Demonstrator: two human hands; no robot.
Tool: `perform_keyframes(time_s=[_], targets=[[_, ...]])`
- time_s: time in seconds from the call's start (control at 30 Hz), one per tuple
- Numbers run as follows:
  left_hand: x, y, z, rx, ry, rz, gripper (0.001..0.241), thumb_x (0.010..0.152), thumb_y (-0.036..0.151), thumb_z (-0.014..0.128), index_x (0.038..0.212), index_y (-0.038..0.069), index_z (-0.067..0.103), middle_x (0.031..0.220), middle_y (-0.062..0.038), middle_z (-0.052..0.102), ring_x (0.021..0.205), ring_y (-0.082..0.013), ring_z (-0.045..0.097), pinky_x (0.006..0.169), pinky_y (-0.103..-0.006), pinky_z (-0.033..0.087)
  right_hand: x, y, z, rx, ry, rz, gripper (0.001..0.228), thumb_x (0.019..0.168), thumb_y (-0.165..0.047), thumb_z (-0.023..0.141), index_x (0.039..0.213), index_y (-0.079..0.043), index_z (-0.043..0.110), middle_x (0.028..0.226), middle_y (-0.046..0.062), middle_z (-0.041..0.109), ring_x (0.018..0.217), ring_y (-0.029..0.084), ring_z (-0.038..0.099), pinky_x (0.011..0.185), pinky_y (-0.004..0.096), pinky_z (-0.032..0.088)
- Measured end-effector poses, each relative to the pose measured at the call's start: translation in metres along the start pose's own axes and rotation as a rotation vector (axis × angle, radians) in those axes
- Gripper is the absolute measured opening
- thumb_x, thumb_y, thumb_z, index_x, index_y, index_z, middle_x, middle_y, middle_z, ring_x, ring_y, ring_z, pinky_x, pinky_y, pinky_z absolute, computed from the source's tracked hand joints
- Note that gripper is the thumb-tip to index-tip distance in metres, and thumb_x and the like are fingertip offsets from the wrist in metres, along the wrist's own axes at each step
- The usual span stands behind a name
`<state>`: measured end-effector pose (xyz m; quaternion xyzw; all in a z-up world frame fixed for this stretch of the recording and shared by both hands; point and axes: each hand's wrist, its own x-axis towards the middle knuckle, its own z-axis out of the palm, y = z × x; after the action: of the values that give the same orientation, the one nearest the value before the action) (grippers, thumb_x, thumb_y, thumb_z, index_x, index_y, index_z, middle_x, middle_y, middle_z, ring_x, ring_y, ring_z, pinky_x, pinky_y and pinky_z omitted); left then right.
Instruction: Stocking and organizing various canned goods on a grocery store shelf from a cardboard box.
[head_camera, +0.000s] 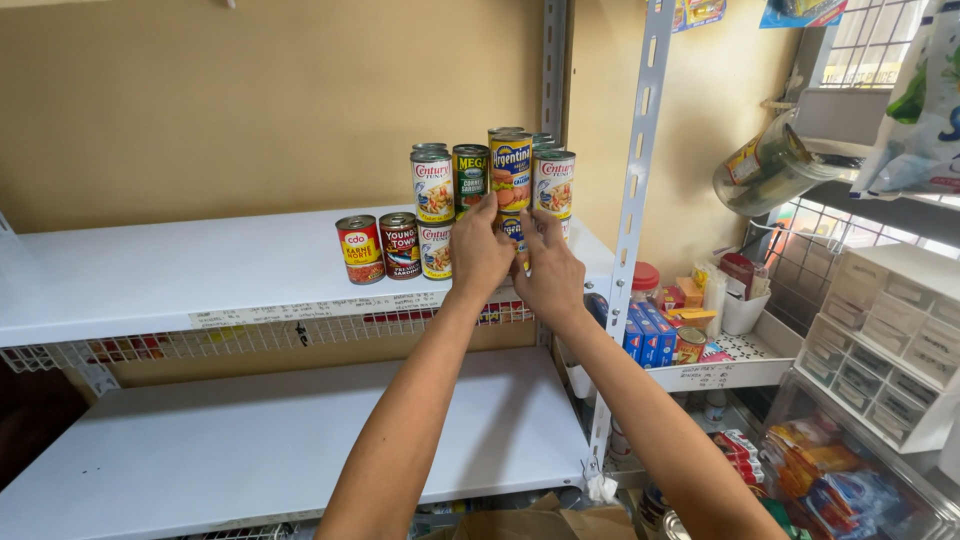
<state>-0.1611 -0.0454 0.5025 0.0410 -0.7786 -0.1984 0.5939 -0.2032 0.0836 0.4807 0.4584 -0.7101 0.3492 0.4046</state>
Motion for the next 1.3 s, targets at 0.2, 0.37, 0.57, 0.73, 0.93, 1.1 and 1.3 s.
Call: perform_keyframes(time_s=[0.2, 0.37, 0.57, 0.73, 0.93, 1.1, 1.3], targets=[[-0.034, 0.026, -0.027, -0.198, 0.076, -0.099, 0.053, 0.082, -0.009, 0.060, 0.135, -0.002, 0.063, 0.129, -0.021, 0.069, 0.110, -0.0322, 0.072, 0.096, -0.0374, 0.058, -0.018, -0.003, -0.013, 0.221, 0.049, 0.179, 0.061, 0.088, -0.015, 0.074, 0.146, -0.013, 0.057, 0.135, 0.010, 0.056, 0.093, 0.020, 0.071, 0.076, 0.038, 0.058], [-0.066, 0.030, -0.037, -0.196, 0.099, -0.084, 0.050, 0.084, -0.009, 0.063, 0.133, -0.001, 0.065, 0.125, -0.020, 0.069, 0.110, -0.0309, 0.071, 0.089, -0.0355, 0.059, -0.035, -0.007, -0.024, 0.296, 0.141, 0.076, 0.067, 0.085, -0.009, 0.079, 0.148, -0.011, 0.058, 0.131, 0.010, 0.057, 0.092, 0.016, 0.067, 0.081, 0.035, 0.058], [-0.107, 0.042, -0.061, -0.314, 0.051, -0.246, 0.048, 0.088, -0.008, 0.061, 0.134, 0.007, 0.066, 0.128, -0.014, 0.067, 0.107, -0.0234, 0.072, 0.081, -0.0298, 0.062, -0.067, -0.021, -0.036, 0.504, 0.059, 0.214, 0.066, 0.086, -0.001, 0.078, 0.147, -0.010, 0.057, 0.129, 0.009, 0.056, 0.091, 0.012, 0.064, 0.068, 0.025, 0.056], [-0.163, 0.027, -0.068, -0.340, -0.022, -0.334, 0.046, 0.091, -0.007, 0.063, 0.133, 0.012, 0.068, 0.130, -0.010, 0.067, 0.112, -0.0215, 0.071, 0.085, -0.0292, 0.063, -0.119, -0.019, -0.013, 0.503, -0.042, 0.244, 0.060, 0.088, 0.002, 0.079, 0.144, -0.007, 0.062, 0.126, 0.009, 0.059, 0.091, 0.013, 0.065, 0.073, 0.023, 0.052], [-0.277, -0.021, -0.052, -0.244, -0.157, -0.544, 0.041, 0.088, -0.002, 0.069, 0.126, 0.012, 0.071, 0.128, -0.009, 0.068, 0.108, -0.0215, 0.070, 0.078, -0.0310, 0.061, -0.218, -0.010, 0.036, 0.580, -0.212, 0.273, 0.035, 0.092, -0.002, 0.078, 0.127, -0.008, 0.073, 0.130, 0.012, 0.064, 0.096, 0.017, 0.068, 0.085, 0.029, 0.058], [-0.408, -0.102, -0.025, -0.127, -0.261, -0.790, 0.038, 0.083, -0.001, 0.070, 0.118, 0.013, 0.075, 0.114, -0.012, 0.071, 0.089, -0.0243, 0.072, 0.079, -0.0318, 0.059, -0.304, -0.004, 0.089, 0.538, -0.371, 0.352, 0.029, 0.089, -0.005, 0.078, 0.118, -0.010, 0.076, 0.124, 0.014, 0.064, 0.097, 0.023, 0.071, 0.083, 0.032, 0.060], [-0.650, -0.215, 0.008, -0.302, -0.086, -1.147, 0.028, 0.088, -0.003, 0.064, 0.112, 0.002, 0.076, 0.099, -0.006, 0.079, 0.089, -0.0144, 0.074, 0.079, -0.0274, 0.057, -0.413, 0.004, 0.157, 0.474, -0.705, 0.574, 0.032, 0.082, -0.008, 0.077, 0.114, -0.013, 0.077, 0.119, 0.012, 0.068, 0.087, 0.024, 0.074, 0.076, 0.035, 0.060]])
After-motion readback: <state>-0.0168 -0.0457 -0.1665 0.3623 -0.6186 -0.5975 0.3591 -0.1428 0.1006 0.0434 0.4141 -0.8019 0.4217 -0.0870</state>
